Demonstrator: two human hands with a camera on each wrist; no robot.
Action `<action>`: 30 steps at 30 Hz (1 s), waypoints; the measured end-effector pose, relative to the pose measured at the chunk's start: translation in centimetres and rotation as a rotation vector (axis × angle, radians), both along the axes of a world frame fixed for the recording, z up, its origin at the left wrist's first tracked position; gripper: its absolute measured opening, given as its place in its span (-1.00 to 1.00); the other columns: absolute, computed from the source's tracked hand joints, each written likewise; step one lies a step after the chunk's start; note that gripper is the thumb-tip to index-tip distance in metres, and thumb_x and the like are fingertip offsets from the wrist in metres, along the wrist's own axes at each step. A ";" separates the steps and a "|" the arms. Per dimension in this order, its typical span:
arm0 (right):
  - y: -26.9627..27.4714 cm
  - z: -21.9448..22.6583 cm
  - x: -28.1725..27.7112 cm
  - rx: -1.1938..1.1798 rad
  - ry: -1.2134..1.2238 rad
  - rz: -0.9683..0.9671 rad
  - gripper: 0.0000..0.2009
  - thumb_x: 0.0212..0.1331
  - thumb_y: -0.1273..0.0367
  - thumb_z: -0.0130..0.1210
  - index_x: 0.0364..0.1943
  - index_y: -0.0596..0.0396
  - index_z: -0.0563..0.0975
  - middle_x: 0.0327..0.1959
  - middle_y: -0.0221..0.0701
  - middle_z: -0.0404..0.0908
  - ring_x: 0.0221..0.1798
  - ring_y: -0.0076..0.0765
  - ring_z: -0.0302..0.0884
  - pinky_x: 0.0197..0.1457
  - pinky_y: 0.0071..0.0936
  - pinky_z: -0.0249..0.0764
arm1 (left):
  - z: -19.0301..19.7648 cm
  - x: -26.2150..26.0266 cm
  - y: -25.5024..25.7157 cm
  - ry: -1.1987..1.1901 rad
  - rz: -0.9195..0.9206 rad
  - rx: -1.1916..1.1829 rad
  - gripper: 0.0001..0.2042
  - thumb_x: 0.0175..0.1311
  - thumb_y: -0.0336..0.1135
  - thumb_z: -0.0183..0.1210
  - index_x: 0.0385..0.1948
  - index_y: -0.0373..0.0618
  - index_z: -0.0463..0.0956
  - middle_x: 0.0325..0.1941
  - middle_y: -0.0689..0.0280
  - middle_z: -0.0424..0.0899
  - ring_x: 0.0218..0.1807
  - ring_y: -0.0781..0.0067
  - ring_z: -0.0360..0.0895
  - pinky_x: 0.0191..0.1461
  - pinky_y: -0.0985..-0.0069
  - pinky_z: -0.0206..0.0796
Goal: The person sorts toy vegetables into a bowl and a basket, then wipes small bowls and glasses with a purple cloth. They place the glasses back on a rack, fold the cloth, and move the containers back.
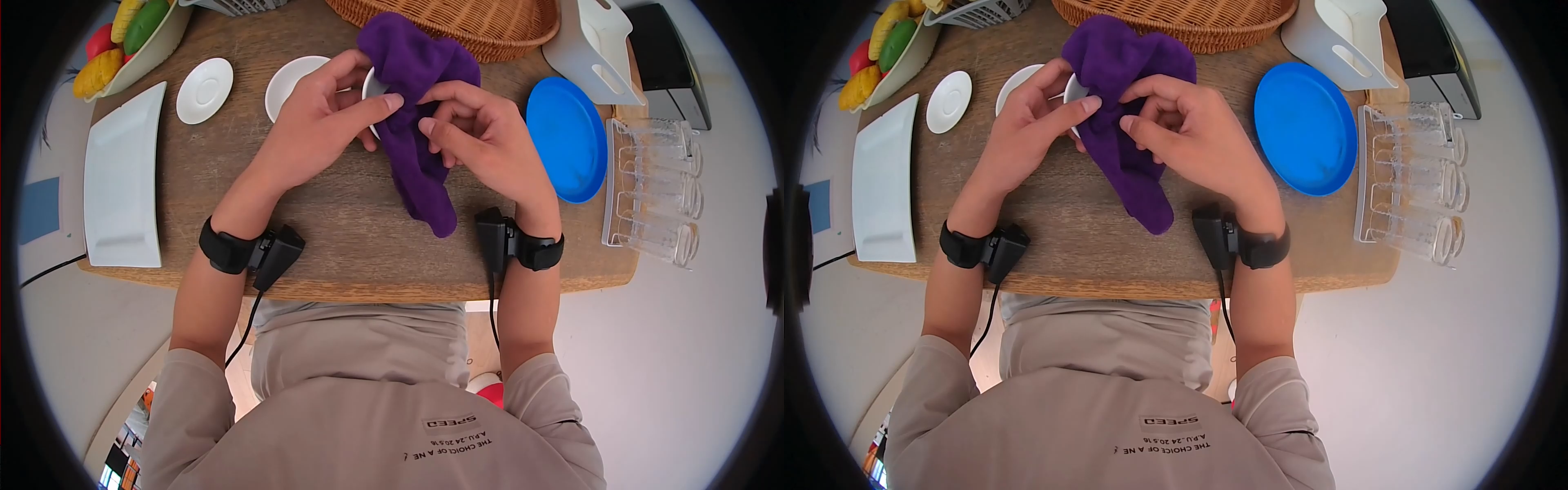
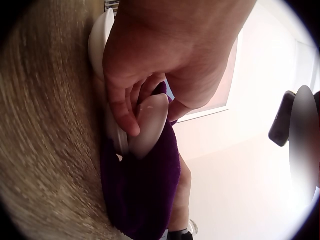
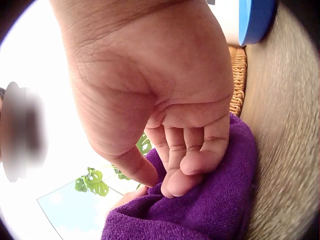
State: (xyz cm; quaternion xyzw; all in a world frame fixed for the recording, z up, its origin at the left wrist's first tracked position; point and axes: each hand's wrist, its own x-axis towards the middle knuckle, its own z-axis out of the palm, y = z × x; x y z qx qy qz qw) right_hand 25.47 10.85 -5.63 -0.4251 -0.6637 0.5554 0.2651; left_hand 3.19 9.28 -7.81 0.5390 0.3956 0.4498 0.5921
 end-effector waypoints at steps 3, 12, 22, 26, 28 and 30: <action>0.0 0.1 0.0 -0.005 -0.016 0.008 -0.80 0.30 0.47 0.20 -0.02 0.18 0.61 -0.50 -0.55 0.56 -0.48 -0.71 0.47 -0.44 -0.69 0.36 | 0.0 0.0 0.0 0.007 0.000 0.002 -0.66 0.38 -0.33 0.24 0.11 -0.23 0.46 -0.04 0.32 0.64 -0.22 0.66 0.59 -0.30 0.61 0.48; 0.0 -0.2 0.1 0.106 -0.131 -0.002 -0.81 0.31 0.46 0.20 -0.04 0.18 0.61 -0.52 -0.59 0.51 -0.48 -0.72 0.46 -0.43 -0.68 0.37 | -0.3 0.1 0.0 0.039 -0.008 0.021 -0.66 0.38 -0.33 0.25 0.11 -0.21 0.45 -0.08 0.36 0.65 -0.25 0.67 0.57 -0.30 0.63 0.46; 0.0 -0.2 0.1 0.145 -0.176 -0.009 -0.81 0.30 0.45 0.21 -0.04 0.19 0.61 -0.55 -0.61 0.48 -0.49 -0.73 0.45 -0.43 -0.69 0.38 | -0.2 0.3 -0.1 0.058 -0.022 0.007 -0.68 0.38 -0.33 0.25 0.08 -0.19 0.41 -0.11 0.39 0.65 -0.24 0.68 0.55 -0.28 0.64 0.46; 0.0 -0.2 0.1 0.164 -0.183 -0.009 -0.81 0.31 0.45 0.21 -0.04 0.19 0.62 -0.56 -0.61 0.46 -0.50 -0.74 0.44 -0.43 -0.69 0.37 | -0.3 0.2 -0.1 0.068 -0.024 0.013 -0.69 0.39 -0.33 0.24 0.05 -0.17 0.40 -0.12 0.39 0.65 -0.24 0.68 0.55 -0.28 0.64 0.46; 0.0 -0.1 0.1 0.171 -0.195 -0.011 -0.81 0.30 0.45 0.21 -0.04 0.19 0.63 -0.57 -0.62 0.45 -0.50 -0.74 0.44 -0.43 -0.69 0.37 | -0.2 0.2 -0.2 0.085 -0.032 0.007 -0.69 0.39 -0.32 0.24 0.05 -0.17 0.39 -0.12 0.40 0.65 -0.24 0.68 0.55 -0.28 0.64 0.46; 0.0 -0.1 0.0 0.184 -0.211 -0.015 -0.80 0.30 0.45 0.21 -0.04 0.19 0.63 -0.58 -0.62 0.44 -0.50 -0.74 0.43 -0.44 -0.69 0.36 | -0.2 0.2 -0.2 0.098 -0.038 -0.001 -0.69 0.39 -0.31 0.24 0.05 -0.16 0.38 -0.13 0.40 0.65 -0.24 0.68 0.55 -0.29 0.64 0.46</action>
